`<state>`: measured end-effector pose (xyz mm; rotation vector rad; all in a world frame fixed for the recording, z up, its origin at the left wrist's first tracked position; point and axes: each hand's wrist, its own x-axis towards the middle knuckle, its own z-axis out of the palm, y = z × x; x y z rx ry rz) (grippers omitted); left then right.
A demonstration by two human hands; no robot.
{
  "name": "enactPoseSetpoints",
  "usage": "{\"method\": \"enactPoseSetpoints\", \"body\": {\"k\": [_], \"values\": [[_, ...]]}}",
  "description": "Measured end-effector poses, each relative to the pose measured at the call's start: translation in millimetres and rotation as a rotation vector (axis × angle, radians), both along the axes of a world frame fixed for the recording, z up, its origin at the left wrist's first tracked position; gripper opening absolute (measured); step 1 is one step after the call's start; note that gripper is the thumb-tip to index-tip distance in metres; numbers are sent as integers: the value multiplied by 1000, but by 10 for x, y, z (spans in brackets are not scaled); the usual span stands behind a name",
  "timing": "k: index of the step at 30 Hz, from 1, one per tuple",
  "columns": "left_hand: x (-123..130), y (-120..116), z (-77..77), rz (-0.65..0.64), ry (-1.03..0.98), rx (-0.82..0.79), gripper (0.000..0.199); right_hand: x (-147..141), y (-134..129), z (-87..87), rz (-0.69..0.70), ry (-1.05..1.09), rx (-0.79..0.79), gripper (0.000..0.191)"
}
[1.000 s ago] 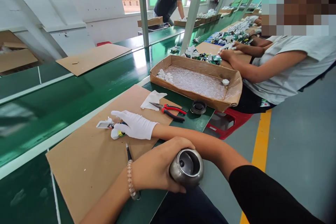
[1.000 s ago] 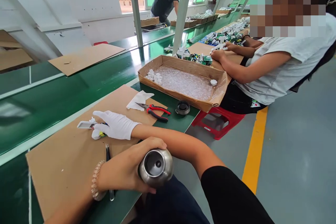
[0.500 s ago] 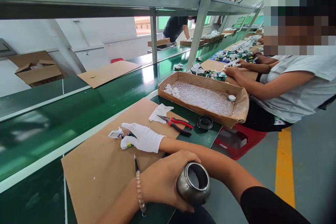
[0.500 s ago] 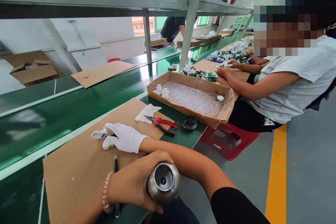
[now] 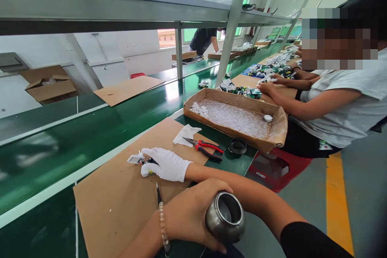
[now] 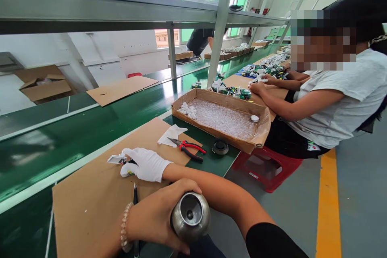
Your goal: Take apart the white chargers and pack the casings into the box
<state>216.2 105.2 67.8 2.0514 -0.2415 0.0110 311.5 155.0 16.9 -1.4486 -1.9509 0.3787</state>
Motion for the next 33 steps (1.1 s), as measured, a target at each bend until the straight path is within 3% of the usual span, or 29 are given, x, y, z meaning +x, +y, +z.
{"method": "enactPoseSetpoints", "body": {"k": [10,23,28,33], "values": [[4,-1,-53,-4,-2,1,89,-5,-22,34,7,4,-9,36],[-3,-41,-84,55,-143,-12,86,2,-10,0,-23,-5,-6,39],[-53,-96,102,122,-219,32,84,6,-8,14,-21,-25,-6,37],[-214,-193,550,169,-395,109,67,-7,-2,18,-55,-48,-20,35]]}}
